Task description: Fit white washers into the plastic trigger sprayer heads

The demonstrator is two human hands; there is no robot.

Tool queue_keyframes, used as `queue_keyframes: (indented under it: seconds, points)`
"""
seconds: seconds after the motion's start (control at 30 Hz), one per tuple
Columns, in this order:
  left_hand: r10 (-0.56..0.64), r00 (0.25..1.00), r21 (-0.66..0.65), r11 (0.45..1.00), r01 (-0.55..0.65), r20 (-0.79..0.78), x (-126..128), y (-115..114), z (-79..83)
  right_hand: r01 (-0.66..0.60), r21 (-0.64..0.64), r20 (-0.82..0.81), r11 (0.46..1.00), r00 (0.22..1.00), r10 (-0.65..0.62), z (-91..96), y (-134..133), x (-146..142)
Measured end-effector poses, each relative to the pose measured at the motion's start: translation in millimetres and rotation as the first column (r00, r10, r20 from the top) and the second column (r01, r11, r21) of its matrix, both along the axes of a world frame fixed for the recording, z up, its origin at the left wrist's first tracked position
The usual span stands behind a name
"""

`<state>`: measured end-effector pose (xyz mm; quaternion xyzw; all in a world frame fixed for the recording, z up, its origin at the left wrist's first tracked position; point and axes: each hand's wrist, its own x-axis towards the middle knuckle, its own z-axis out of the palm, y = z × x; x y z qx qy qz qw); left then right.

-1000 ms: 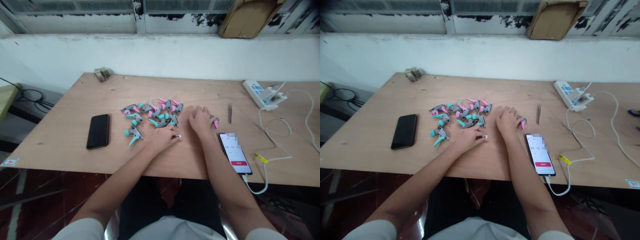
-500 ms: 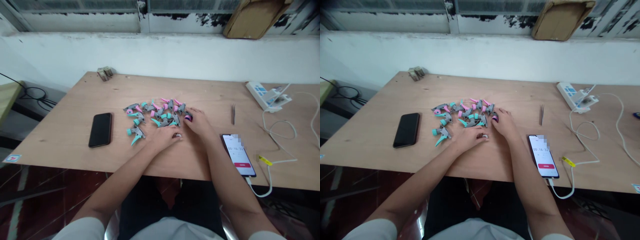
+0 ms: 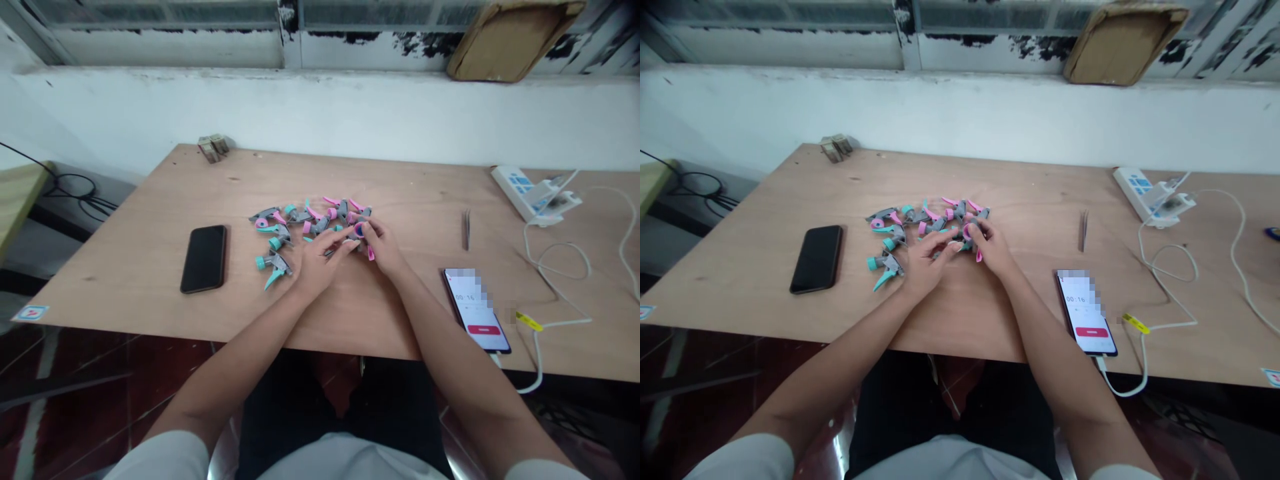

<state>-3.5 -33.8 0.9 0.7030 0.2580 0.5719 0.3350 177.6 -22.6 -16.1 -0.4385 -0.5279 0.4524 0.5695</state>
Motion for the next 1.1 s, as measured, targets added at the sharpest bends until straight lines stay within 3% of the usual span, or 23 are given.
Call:
queue_keyframes:
  seconds: [0.13,0.4,0.57,0.8,1.1]
  points:
    - [0.019,0.993,-0.161,0.987,0.001,0.120,3.0,3.2,-3.3,-0.095,0.002,-0.184,0.995,0.978,0.094,2.6,-8.7,-20.3]
    - [0.133,0.991,-0.105,0.986,-0.130,0.028,1.9,9.1,-6.0,-0.183,-0.096,-0.365,0.978,0.921,0.137,5.1,-10.6,-33.9]
    - [0.111,0.992,-0.201,0.975,-0.096,0.066,3.7,8.2,-5.4,-0.184,-0.112,-0.340,0.977,0.931,0.136,1.9,-11.1,-35.0]
    - [0.145,0.989,-0.052,0.988,-0.144,0.003,1.6,6.4,1.0,-0.137,-0.111,-0.353,0.984,0.931,0.090,3.1,-11.0,-35.8]
    - [0.145,0.984,0.055,0.989,-0.140,-0.101,-2.6,9.9,-7.8,-0.018,-0.130,-0.213,0.991,0.977,-0.010,7.2,-9.3,-25.1]
